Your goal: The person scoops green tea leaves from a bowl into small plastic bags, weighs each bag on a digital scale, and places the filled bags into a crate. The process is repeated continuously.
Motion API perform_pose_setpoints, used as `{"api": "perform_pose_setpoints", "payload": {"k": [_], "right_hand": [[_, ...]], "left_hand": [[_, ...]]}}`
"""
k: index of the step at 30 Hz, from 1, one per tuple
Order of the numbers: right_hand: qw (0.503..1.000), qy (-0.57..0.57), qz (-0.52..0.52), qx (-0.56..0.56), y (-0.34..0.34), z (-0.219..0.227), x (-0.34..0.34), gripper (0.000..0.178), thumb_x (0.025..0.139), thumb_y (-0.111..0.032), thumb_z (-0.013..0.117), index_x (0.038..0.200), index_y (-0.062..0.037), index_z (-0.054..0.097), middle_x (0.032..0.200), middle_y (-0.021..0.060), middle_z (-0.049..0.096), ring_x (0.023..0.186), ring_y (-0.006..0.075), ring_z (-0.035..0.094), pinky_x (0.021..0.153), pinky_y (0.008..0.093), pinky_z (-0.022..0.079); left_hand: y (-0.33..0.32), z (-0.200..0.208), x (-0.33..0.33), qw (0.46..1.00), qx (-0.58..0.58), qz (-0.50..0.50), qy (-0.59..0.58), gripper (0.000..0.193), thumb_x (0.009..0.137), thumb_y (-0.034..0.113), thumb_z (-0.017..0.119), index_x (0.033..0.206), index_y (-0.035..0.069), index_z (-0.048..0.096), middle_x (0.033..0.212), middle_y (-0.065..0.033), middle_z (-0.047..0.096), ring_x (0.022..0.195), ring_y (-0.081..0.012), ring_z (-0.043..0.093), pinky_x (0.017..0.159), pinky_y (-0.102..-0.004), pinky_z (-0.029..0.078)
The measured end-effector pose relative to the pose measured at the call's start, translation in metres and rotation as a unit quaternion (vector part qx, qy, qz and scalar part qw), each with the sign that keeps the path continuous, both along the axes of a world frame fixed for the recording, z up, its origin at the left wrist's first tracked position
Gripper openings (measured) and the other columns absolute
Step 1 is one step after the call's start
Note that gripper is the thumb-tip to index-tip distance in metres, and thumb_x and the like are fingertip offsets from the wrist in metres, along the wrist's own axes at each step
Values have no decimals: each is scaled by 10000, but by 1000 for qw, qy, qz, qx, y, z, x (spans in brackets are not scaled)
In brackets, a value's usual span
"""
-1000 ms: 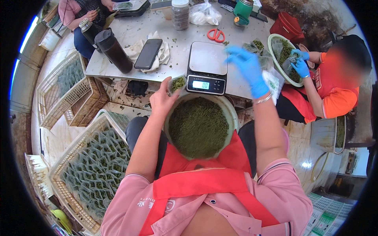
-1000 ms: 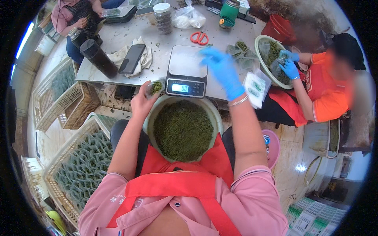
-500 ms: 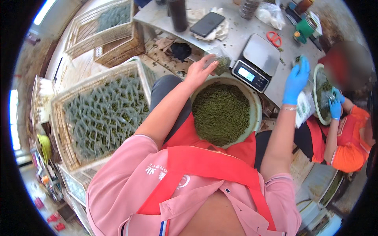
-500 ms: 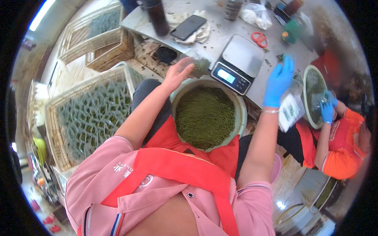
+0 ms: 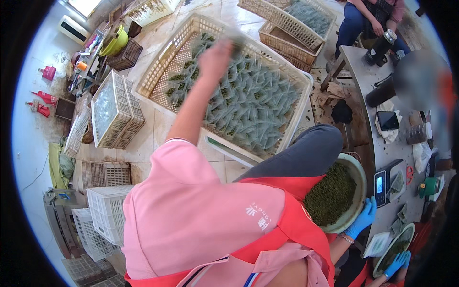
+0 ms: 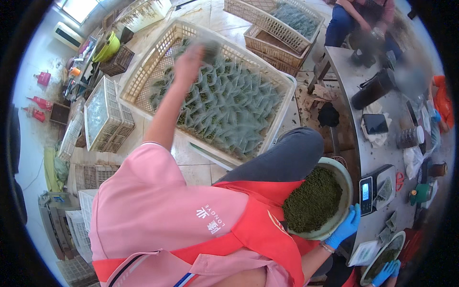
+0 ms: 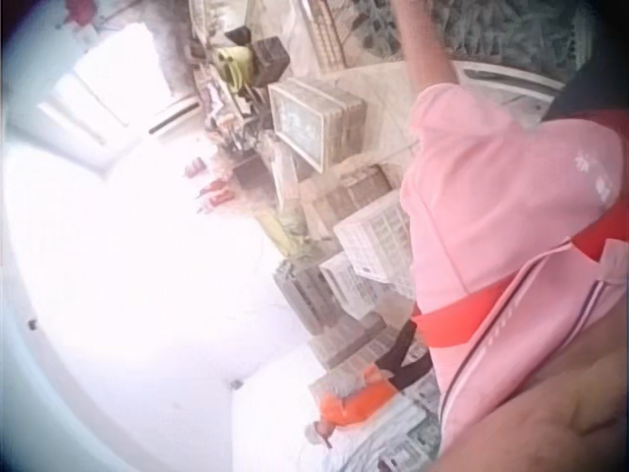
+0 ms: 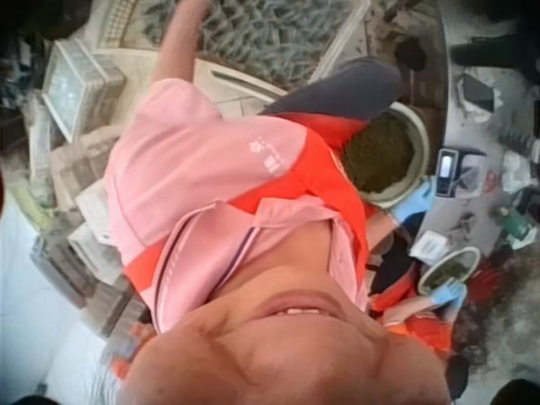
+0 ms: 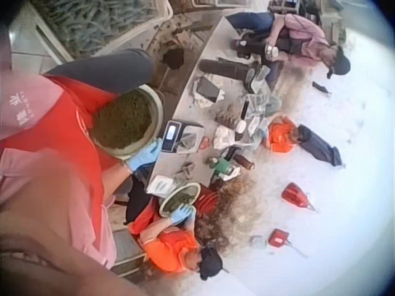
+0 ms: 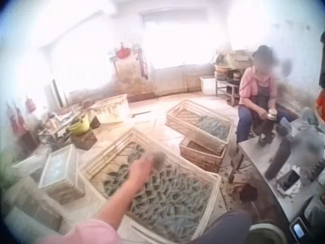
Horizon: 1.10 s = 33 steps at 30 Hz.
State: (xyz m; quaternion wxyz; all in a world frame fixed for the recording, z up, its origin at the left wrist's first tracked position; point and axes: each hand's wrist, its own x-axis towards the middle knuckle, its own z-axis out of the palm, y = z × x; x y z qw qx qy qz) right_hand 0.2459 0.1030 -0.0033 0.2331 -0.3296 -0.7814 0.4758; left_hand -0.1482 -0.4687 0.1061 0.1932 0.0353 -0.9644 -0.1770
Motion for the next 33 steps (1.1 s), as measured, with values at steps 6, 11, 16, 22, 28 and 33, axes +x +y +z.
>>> {"api": "perform_pose_setpoints", "payload": {"k": [6, 11, 16, 22, 28, 33], "right_hand": [[993, -19, 105, -41, -59, -16, -36, 298, 935, -100, 463, 1176, 54, 547, 1150, 128, 596, 943, 208, 608, 856, 317, 472], [979, -124, 152, -49, -81, -29, -37, 275, 904, -70, 503, 1149, 25, 583, 1085, 111, 625, 881, 166, 617, 786, 283, 486], [950, -265, 150, 76, -88, -77, 1, 348, 841, -142, 592, 1147, 22, 576, 1095, 172, 630, 986, 275, 614, 884, 358, 454], [864, -432, 229, 120, -147, -106, -10, 428, 763, -329, 655, 1093, -67, 578, 1061, 209, 607, 970, 390, 578, 812, 473, 462], [961, -242, 46, -127, -123, -82, -7, 127, 768, -116, 648, 839, -25, 596, 721, 114, 648, 591, 217, 644, 551, 351, 504], [940, 41, -27, -338, -108, -22, 11, 91, 839, -72, 579, 916, -24, 588, 733, 65, 622, 568, 151, 620, 520, 256, 504]], "left_hand": [[-154, 2, -34, 981, -26, 192, -19, 548, 899, 509, 365, 1323, 168, 428, 1050, -235, 614, 991, -401, 585, 875, -500, 417], [-207, -82, -53, 981, -66, 89, -162, 533, 880, 394, 419, 1330, 107, 407, 1200, -235, 541, 1096, -384, 532, 962, -450, 384], [-207, -90, -68, 976, 130, -52, -170, 756, 823, 434, 543, 1392, 7, 289, 1378, -236, 381, 1289, -334, 367, 1065, -377, 290], [-115, -55, -47, 985, -41, -70, 149, 497, 853, 284, 579, 1255, 11, 475, 1153, -178, 595, 1052, -314, 575, 882, -395, 441], [175, -67, 67, 856, 138, -497, -23, 306, 796, 118, 639, 1100, 151, 633, 996, -73, 661, 905, -229, 627, 807, -336, 487], [320, -67, 203, 660, 148, -717, -167, 348, 797, 181, 651, 1134, 116, 593, 993, -107, 658, 823, -239, 649, 734, -346, 507]]}}
